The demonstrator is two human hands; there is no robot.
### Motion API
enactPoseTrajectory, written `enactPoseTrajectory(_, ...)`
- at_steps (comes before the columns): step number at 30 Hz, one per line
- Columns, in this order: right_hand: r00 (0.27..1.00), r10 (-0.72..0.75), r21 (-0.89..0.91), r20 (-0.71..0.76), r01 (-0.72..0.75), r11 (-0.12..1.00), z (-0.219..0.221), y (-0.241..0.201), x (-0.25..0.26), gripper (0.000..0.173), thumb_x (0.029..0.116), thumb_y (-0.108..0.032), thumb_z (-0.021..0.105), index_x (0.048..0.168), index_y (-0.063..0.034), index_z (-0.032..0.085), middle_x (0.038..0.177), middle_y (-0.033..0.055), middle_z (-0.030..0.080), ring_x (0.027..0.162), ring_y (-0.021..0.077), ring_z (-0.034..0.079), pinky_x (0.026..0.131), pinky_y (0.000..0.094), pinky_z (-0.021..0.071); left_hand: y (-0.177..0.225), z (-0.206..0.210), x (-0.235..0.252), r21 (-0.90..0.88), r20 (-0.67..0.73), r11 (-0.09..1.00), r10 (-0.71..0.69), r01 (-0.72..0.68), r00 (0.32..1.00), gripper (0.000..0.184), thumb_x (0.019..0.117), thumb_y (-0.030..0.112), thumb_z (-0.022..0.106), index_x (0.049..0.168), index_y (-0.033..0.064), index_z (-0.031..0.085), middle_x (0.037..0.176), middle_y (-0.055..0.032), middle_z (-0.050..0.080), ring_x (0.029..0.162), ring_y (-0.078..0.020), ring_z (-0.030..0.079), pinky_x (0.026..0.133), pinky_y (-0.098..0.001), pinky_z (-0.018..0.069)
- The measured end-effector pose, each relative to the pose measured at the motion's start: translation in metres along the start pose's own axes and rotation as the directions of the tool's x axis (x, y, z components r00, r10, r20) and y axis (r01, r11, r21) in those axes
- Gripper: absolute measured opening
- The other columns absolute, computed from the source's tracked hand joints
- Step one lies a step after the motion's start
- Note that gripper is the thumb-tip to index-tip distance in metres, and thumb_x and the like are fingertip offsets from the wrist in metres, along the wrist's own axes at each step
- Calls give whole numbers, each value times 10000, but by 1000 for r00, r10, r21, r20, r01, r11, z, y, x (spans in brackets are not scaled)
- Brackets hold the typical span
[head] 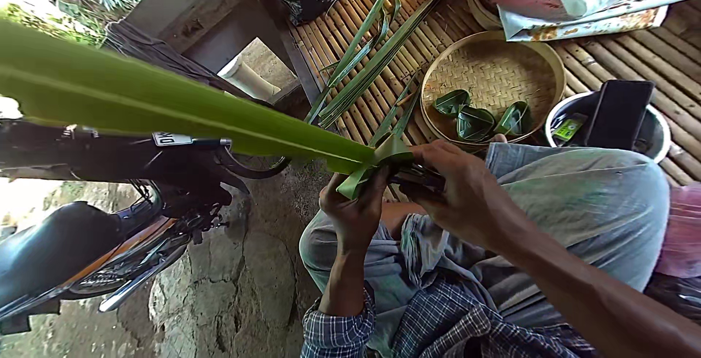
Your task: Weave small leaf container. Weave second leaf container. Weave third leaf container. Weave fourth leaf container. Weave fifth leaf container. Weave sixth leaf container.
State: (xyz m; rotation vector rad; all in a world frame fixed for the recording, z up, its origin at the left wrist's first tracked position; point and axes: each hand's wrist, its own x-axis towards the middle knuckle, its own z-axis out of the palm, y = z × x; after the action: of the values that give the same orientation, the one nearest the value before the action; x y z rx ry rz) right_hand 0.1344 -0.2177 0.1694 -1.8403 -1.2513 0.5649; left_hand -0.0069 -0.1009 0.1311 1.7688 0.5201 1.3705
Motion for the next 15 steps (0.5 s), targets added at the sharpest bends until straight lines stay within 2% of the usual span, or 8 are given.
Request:
enactPoseTrajectory(3, 993, -67, -50, 97, 72, 996, -14, 2, 8, 410, 836, -235, 804, 1227, -176, 697, 1144, -11, 677, 1025, 121, 660, 844, 364, 586, 3, -5, 2, -16, 61, 999, -44, 45, 997, 305, 780, -44, 825, 1048, 20, 694, 968, -77, 757, 872, -194, 748, 781, -400, 657)
enactPoseTrajectory(4, 991, -70, -81, 117, 79, 994, -16, 1, 9, 406, 821, -231, 818, 1207, -185, 700, 1134, -22, 674, 1020, 117, 658, 839, 361, 585, 4, -5, 2, -12, 73, 998, -63, 64, 995, 296, 790, -39, 819, 1050, 22, 693, 969, -77, 757, 869, -197, 749, 777, -400, 659)
enactPoseTrajectory(8, 981, -45, -194, 190, 82, 978, -22, -6, 13, 321, 786, -195, 823, 1085, -181, 709, 1022, -23, 642, 940, 125, 644, 756, 352, 570, 5, -5, 1, -41, 102, 992, -116, 121, 988, 291, 788, -49, 814, 1048, 15, 701, 962, -93, 758, 857, -207, 750, 760, -407, 659)
enactPoseTrajectory(10, 974, -30, -217, 224, 80, 973, -23, -7, 16, 274, 785, -207, 826, 1029, -187, 704, 983, -22, 631, 913, 127, 643, 728, 356, 563, 6, -4, 1, -35, 120, 991, -125, 130, 985, 278, 780, -45, 819, 1017, 35, 701, 942, -68, 761, 845, -181, 748, 751, -382, 656)
enactPoseTrajectory(12, 969, -13, -217, 247, 69, 974, -24, -7, 19, 256, 781, -221, 832, 997, -202, 697, 948, -40, 626, 879, 111, 642, 708, 350, 563, 10, -2, 0, -36, 153, 989, -136, 143, 979, 257, 787, -41, 812, 1000, 51, 702, 923, -39, 756, 831, -152, 743, 749, -356, 655)
enactPoseTrajectory(15, 967, 7, -231, 256, 54, 972, -23, -8, 19, 260, 777, -224, 831, 993, -193, 689, 935, -38, 619, 861, 122, 637, 700, 367, 554, 11, -1, 1, -65, 174, 985, -149, 163, 973, 246, 789, -60, 805, 993, 43, 712, 923, -53, 758, 827, -159, 742, 748, -360, 652)
